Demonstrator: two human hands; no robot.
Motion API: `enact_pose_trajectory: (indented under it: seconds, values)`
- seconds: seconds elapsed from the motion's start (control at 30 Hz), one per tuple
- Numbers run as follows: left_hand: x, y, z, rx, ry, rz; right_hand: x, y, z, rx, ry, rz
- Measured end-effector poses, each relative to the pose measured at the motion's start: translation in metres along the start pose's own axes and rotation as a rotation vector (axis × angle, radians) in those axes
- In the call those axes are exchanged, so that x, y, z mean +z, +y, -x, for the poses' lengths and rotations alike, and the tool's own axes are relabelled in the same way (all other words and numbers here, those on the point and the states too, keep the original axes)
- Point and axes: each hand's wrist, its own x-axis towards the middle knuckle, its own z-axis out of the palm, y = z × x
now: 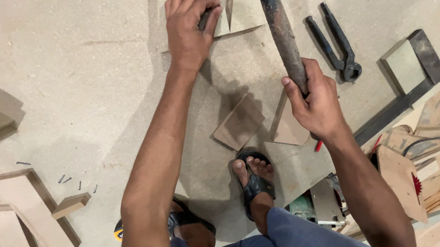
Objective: The person marks a wooden block using a pencil and a square, hammers nails into the wood, and applies glue to a smaller wooden block with a finger.
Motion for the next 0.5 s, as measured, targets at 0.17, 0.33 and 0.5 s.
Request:
enact_pose_trajectory:
  seconds: [0.17, 0.33, 0.5]
  values:
    - [0.001, -0.003, 0.001, -0.003, 0.011, 0.019, -0.002, -0.005, 0.002, -0.037, 0.013, 0.025]
    - [0.001, -0.005, 0.001, 0.043, 0.02, 0.018, 0.002, -0.013, 0.002, -0.028, -0.016, 0.033]
    - [0.002, -0.006, 0.002, 0.03, 0.022, 0.035, 0.005, -0.019, 0.003, -0.176, 0.041, 0.108]
